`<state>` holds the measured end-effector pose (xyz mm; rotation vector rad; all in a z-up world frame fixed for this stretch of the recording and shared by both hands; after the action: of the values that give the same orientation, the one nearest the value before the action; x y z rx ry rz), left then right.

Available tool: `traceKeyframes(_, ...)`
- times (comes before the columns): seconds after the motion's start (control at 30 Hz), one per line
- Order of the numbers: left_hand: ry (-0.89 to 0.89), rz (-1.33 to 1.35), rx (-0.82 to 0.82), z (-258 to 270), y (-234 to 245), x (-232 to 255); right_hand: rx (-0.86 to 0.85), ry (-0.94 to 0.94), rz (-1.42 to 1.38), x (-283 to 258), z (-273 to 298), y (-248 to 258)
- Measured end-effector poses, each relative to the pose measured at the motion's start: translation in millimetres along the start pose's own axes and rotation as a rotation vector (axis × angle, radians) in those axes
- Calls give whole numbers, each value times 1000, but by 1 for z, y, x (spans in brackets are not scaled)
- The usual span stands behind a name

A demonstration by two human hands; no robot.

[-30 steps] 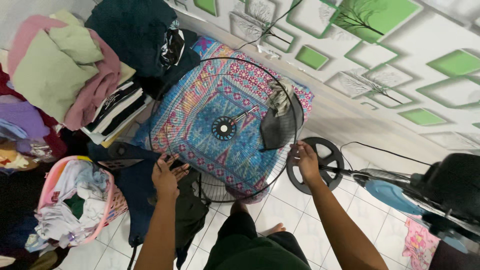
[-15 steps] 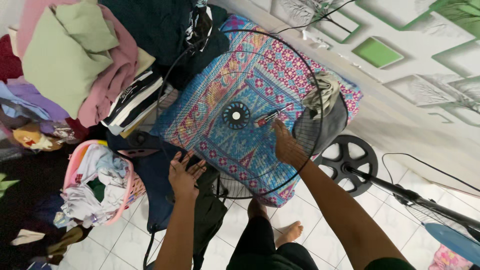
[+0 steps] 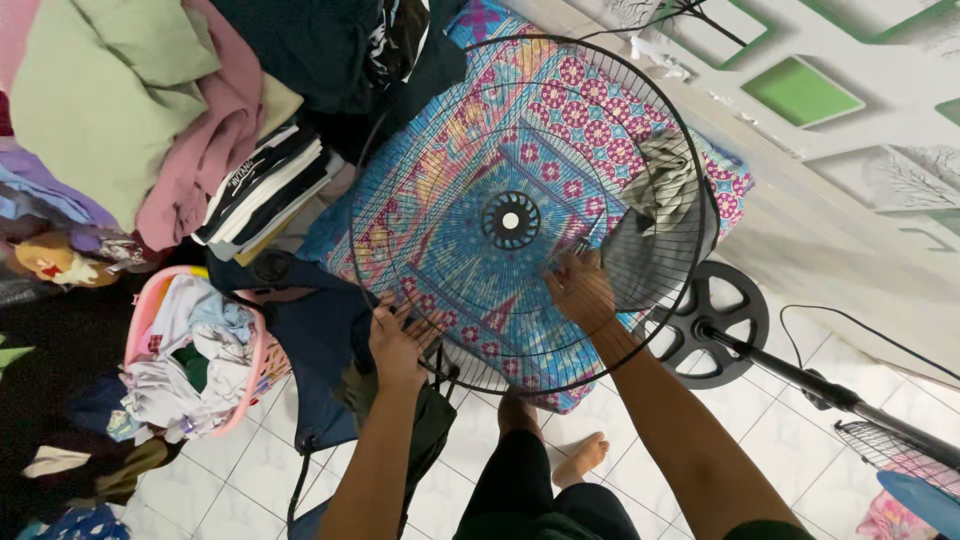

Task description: The person unplugs a standing fan, removes the front grille, and then unscrews the central nut to detach the fan blades. They use a screwdriver to loosen the nut and place the removed parts on a nearby table.

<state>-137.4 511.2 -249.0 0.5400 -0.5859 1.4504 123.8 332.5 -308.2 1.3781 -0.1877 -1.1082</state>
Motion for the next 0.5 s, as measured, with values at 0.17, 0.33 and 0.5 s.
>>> traceKeyframes(0.17,-15,-60,-28,-15,-5,-16,-27,-36,-72,7,2,-3)
traceKeyframes(0.33,-36,-77,-36,-32,-6,-31,-123,-181,-78,36,9,-17)
traceKeyframes(0.5,38,-37,-29,-58,-7,-57,156,384,78,54,53,-23)
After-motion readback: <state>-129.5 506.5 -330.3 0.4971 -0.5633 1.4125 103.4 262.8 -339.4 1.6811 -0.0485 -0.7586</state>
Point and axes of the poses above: each hand's wrist, its own z-axis away from the middle knuckle, its own y-axis out of the back of the hand, x = y × z, the point moved 4 cm from there along -z, towards the middle knuckle, and after that the axes turned 7 degrees about x, right-handed, at the moved point
